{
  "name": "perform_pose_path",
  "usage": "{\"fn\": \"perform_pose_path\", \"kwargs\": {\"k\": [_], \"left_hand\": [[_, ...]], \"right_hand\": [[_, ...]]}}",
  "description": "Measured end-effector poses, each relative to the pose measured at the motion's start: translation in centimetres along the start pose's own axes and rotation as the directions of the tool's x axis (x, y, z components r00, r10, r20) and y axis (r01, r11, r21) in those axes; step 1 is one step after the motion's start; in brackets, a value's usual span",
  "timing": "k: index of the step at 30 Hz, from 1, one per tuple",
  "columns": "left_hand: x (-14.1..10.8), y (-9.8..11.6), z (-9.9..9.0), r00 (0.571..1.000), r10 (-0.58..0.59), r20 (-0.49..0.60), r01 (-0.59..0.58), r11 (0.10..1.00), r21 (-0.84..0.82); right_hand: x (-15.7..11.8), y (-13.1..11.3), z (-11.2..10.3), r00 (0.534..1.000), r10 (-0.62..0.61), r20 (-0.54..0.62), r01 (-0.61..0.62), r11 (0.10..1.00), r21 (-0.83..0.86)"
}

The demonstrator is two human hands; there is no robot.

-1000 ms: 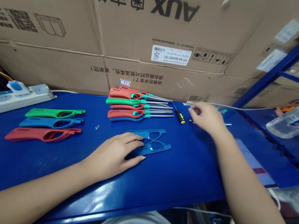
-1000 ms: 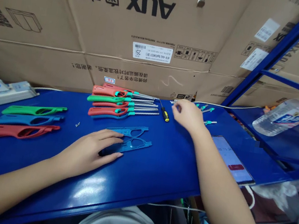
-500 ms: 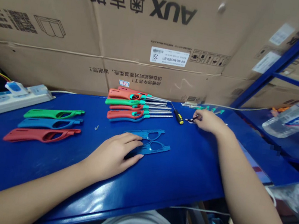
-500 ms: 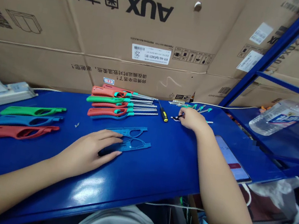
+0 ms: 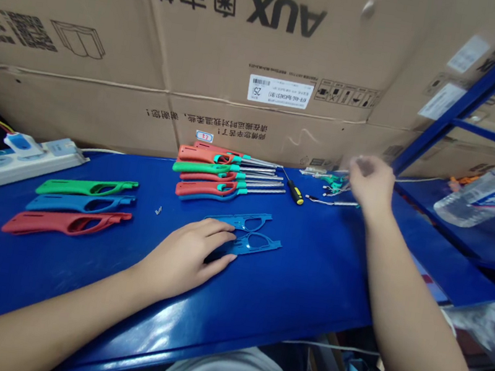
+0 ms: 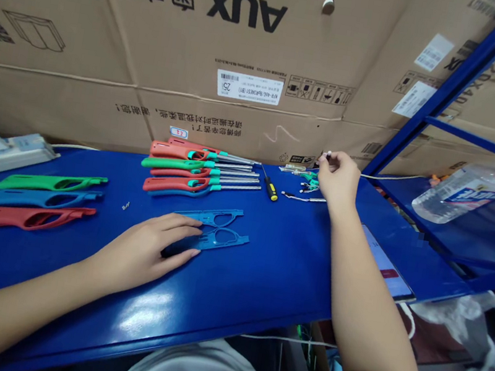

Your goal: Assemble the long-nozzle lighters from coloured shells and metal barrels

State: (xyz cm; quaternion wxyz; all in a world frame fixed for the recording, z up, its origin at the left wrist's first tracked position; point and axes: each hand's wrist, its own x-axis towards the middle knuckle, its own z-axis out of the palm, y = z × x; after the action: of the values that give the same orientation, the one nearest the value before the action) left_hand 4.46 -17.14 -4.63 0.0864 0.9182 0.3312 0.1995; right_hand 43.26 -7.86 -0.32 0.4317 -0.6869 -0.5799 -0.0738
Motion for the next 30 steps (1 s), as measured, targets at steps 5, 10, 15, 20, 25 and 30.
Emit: {"fn": "perform_pose_path", "kwargs": {"k": [5,10,15,20,25,30], "left_hand": [[0.0,0.1,0.0,1.0,0.006,0.005,-0.006,1.0,0.008],[0.0,0.0,-0.1,1.0,0.014,0.005,-0.014,1.0,0.019],[-0.1,-0.1,0.0,1.0,0.013,0.012,-0.013,1.0,0.017],[-0.1,-0.2,-0.4,1.0,0.001,0.028,-0.002,0.999,0.038],[-0.2,-0.2,-1.5,0.997,-0.024,0.073,0.017,0.996,0.092],[-0.1,0.1,-1.8,0.995,-0.031,0.097,0.018,0.992,0.128]], "right_hand": [[0.0,-0.8,0.0,0.971,0.155,-0.181,-0.117,0.972,0.206],[0.3,-0.7,0.2,0.963,0.222,-0.152,-0.143,0.901,0.409],[0.7,-1.1,0.0,0.959,0.273,-0.077,-0.171,0.773,0.611],[0.3,-2.5,-0.6,0.956,0.251,-0.152,-0.078,0.715,0.694],[-0.6,-4.7,-1.7,0.916,0.168,-0.365,0.168,0.666,0.727],[-2.0,-6.9,-2.3,0.929,0.142,-0.341,0.195,0.594,0.781]]}}
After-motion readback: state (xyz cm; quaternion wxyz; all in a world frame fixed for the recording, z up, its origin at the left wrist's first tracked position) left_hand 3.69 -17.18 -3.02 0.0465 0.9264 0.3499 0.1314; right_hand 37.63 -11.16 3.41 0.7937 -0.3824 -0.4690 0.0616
